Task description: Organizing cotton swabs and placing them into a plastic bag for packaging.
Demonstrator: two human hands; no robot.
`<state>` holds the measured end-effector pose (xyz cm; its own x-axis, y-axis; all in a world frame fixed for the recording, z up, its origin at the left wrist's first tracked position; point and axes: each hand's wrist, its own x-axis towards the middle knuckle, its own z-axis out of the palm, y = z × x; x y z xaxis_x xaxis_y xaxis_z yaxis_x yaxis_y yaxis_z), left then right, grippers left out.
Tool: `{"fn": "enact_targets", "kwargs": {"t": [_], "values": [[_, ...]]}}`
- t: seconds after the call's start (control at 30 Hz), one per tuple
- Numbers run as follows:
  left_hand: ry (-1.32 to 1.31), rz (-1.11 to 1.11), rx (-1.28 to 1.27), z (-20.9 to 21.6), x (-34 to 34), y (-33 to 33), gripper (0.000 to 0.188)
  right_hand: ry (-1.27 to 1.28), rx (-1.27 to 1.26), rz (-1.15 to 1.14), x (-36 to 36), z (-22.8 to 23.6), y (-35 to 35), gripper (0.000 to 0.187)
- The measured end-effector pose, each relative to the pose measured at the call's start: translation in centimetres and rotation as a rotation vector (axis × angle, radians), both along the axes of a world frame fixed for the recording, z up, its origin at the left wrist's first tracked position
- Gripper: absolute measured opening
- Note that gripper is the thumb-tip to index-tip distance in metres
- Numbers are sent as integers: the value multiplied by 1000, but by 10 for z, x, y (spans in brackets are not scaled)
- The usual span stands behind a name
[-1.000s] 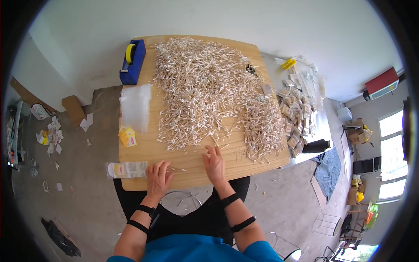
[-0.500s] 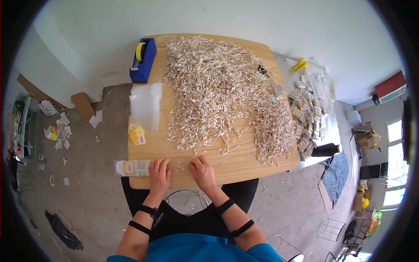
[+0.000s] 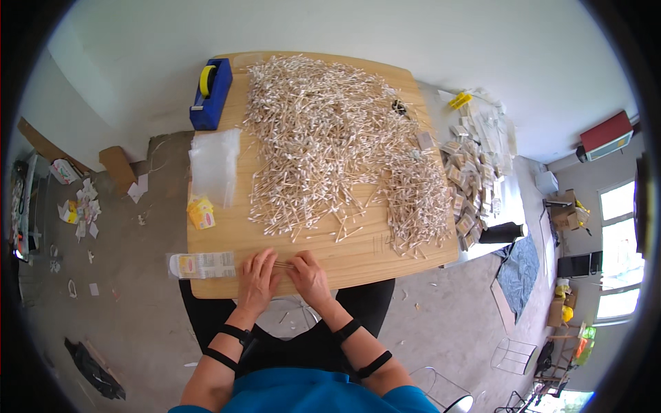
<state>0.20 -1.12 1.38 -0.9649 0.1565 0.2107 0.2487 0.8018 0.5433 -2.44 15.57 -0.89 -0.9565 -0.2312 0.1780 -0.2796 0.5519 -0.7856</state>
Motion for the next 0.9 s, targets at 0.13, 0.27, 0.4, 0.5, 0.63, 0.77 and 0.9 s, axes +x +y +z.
{"fn": "enact_targets", "kwargs": {"t": [0.13,0.27,0.4,0.5,0.63,0.77,0.9], "values": [[0,-37,-65,-11,1,-8,40,92,102,-235,-26,14,20,24],[-28,-94,-50,-26,11,-4,38,146,337,-161,-56,4,55,10],[15,-99,-52,-26,13,4,44,140,251,41,-28,-6,27,6],[56,-85,-73,-12,6,6,49,14,164,28,-6,0,-4,9],[6,-135,-81,-21,8,0,54,-90,120,-609,-32,12,22,28],[17,-158,-55,-21,6,2,51,-200,327,-754,-61,26,47,42],[44,-133,-55,-18,6,2,48,-224,337,-682,-38,6,55,39]]}}
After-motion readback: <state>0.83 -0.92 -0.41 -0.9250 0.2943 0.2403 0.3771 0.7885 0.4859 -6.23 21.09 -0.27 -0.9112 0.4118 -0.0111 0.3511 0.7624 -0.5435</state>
